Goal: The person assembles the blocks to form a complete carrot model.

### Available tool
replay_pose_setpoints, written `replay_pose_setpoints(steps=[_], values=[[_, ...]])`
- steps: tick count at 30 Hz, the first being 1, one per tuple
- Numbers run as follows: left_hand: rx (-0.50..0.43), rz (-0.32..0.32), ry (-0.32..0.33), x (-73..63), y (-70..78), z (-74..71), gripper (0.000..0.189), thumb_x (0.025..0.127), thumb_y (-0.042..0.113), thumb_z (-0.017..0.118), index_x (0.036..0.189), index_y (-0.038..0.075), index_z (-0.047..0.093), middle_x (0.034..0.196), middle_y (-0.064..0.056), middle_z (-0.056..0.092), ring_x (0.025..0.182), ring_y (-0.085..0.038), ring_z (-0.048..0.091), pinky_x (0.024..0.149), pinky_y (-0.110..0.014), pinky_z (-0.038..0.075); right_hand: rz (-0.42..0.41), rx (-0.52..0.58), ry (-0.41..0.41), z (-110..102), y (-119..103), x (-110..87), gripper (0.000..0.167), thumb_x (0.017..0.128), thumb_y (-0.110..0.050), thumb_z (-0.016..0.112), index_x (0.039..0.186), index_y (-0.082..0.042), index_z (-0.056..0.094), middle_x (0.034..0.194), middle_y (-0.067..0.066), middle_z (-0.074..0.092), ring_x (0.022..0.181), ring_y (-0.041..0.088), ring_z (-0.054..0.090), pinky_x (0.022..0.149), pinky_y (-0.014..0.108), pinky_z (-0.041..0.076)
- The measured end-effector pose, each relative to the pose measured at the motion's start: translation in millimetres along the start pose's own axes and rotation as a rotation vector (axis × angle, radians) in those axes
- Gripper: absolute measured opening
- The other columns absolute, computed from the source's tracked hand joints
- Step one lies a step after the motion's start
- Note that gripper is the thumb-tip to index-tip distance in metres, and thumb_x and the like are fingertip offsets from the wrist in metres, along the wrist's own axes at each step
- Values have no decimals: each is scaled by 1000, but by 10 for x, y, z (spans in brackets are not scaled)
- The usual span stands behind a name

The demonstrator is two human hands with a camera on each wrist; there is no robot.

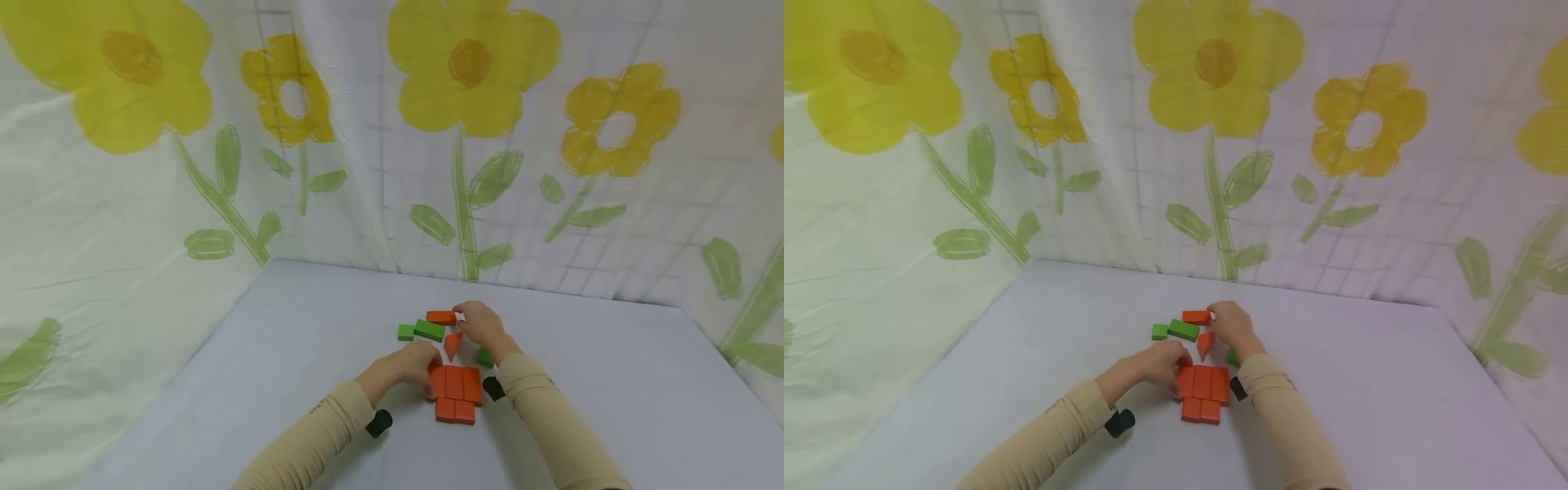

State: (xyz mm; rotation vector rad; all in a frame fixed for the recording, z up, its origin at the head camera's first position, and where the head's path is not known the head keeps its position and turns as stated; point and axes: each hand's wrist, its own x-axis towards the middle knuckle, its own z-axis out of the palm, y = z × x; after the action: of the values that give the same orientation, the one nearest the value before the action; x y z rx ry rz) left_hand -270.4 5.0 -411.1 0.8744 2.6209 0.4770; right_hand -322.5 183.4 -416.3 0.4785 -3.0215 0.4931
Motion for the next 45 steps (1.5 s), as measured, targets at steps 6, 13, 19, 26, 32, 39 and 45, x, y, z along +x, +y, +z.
replay_pose_setpoints(steps=[6,13,19,26,32,39,45], values=[[-3,-9,-1,2,5,17,42,71,14,87,107,4,69,91,2,60,81,-9,47,77,-22,44,-45,-6,-90,84,-6,82,35,90,-1,64,125,2,63,119,19,64,110,35,59,90,47,48],[15,-18,5,20,12,24,41,71,14,88,106,5,69,91,3,62,82,-9,48,78,-21,45,-38,-120,-70,43,-39,109,22,89,-6,69,110,-2,70,102,15,67,96,33,62,77,46,52],[30,-6,11,21,12,26,43,70,15,88,107,5,69,93,2,62,83,-9,49,79,-21,44,80,-110,-49,29,25,101,21,85,-9,70,105,-2,71,106,16,67,99,34,62,77,47,52],[45,1,23,22,-6,38,44,69,15,89,107,5,69,93,2,62,85,-8,49,80,-21,44,154,-62,-55,-27,172,13,19,84,-17,66,90,1,68,83,11,65,72,24,58,63,40,49],[44,5,22,16,-10,33,45,70,16,89,108,4,69,96,1,63,87,-9,51,81,-22,45,152,10,41,-164,283,-170,28,80,-20,71,96,3,70,89,14,68,72,24,60,63,40,50],[32,2,19,24,-16,27,43,70,15,88,107,4,69,94,2,62,85,-9,50,80,-22,45,47,66,144,-253,286,-558,25,77,-15,76,97,0,72,89,10,68,78,24,59,67,41,50],[15,5,21,29,-14,20,43,70,14,88,106,3,69,94,1,62,86,-9,50,81,-23,46,-83,87,219,-245,116,-936,22,72,-10,81,91,-3,72,84,3,67,79,26,61,66,37,50]])
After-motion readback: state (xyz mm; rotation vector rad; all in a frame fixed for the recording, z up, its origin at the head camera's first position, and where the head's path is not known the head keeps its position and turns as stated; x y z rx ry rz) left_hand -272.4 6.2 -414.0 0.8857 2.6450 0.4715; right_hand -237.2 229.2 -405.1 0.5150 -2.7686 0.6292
